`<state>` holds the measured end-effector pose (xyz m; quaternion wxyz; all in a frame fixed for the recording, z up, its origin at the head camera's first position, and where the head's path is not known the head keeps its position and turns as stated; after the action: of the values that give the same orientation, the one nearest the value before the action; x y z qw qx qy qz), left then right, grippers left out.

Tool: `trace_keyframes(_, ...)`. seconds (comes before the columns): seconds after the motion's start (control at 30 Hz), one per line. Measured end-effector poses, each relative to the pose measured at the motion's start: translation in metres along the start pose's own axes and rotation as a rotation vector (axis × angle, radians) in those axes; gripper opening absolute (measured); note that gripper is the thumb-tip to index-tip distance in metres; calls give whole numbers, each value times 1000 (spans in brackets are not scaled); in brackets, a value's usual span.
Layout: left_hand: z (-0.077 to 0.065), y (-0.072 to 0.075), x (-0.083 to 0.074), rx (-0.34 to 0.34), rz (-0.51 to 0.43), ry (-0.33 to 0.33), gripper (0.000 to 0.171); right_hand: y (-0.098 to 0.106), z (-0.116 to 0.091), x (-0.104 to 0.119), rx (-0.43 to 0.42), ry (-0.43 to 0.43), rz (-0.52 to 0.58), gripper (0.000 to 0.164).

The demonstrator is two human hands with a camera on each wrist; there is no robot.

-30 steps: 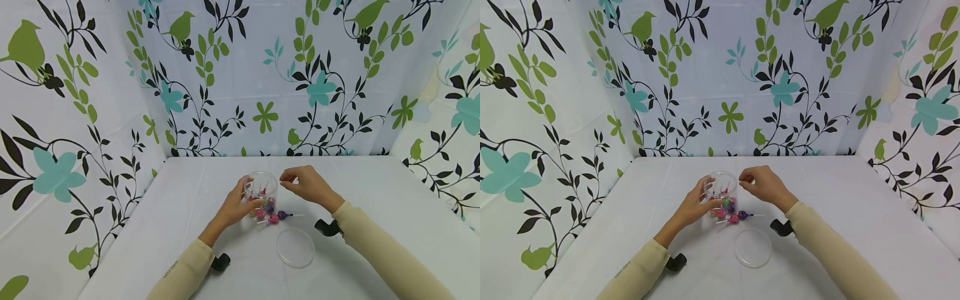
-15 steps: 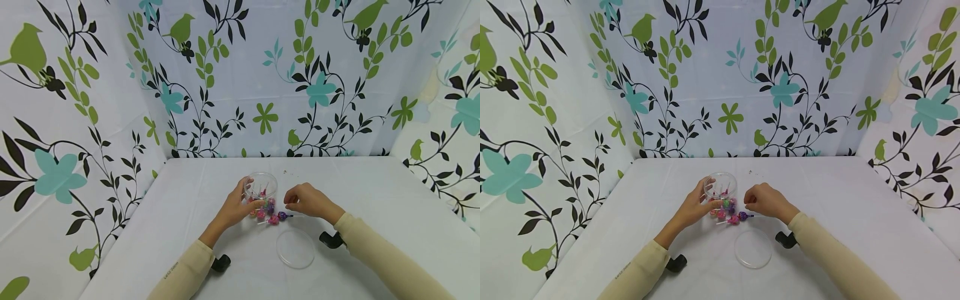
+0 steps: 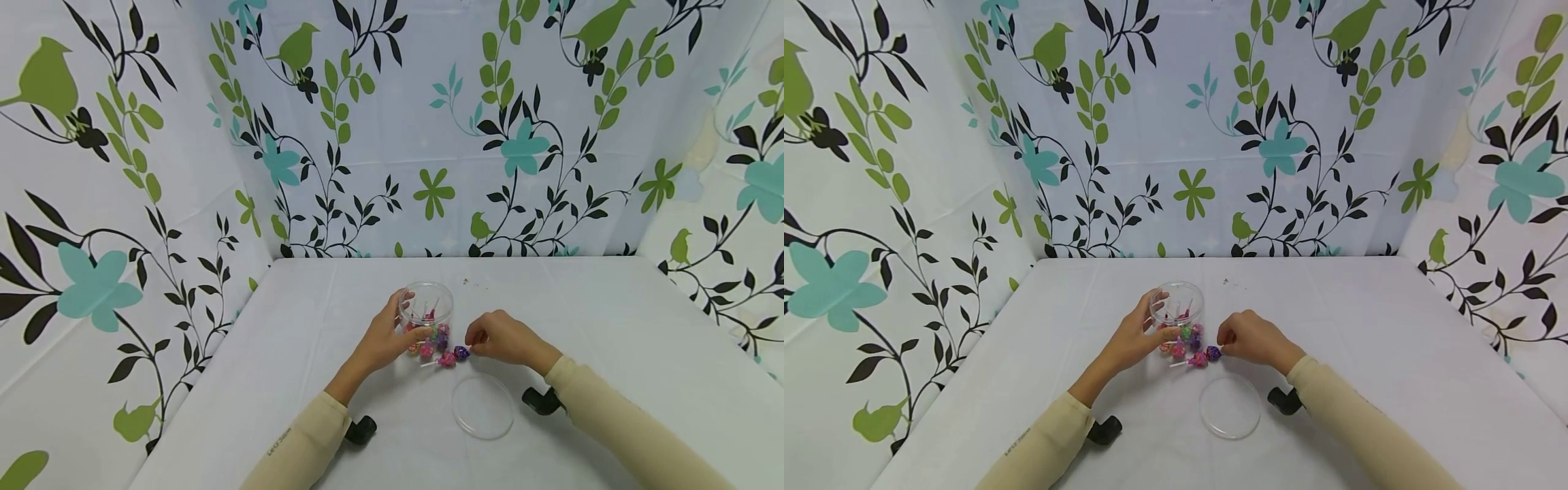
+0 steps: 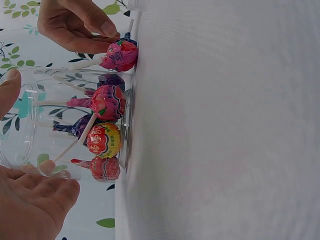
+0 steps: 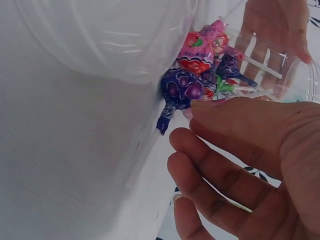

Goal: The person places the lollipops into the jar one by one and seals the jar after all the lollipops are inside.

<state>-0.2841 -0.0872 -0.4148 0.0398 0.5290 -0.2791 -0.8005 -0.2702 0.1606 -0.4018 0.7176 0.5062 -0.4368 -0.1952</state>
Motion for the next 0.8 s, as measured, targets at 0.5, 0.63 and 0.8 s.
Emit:
trace_keyframes(0.5, 1, -1, 1, 0, 15, 7, 95, -14, 0, -7, 4, 30, -3, 9)
trace_keyframes(0.63, 1, 0, 0, 2, 9, -3, 95, -14, 0, -7, -9, 33, -8, 10)
trace_keyframes(0.8, 0, 0, 1, 0, -1, -13, 94, -14, -2, -9, -25, 27, -11, 12)
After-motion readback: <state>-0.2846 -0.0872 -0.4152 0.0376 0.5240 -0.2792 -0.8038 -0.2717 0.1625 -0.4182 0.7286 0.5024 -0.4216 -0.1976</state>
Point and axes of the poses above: each hand's wrist, its own z-axis towards the middle knuckle, its own y-axis out of the back of the hand, x = y × z, the point moved 3 cm from there along z, towards the middle knuckle, and after that the axes turned 3 degrees about -z, right-handed, at the moved point
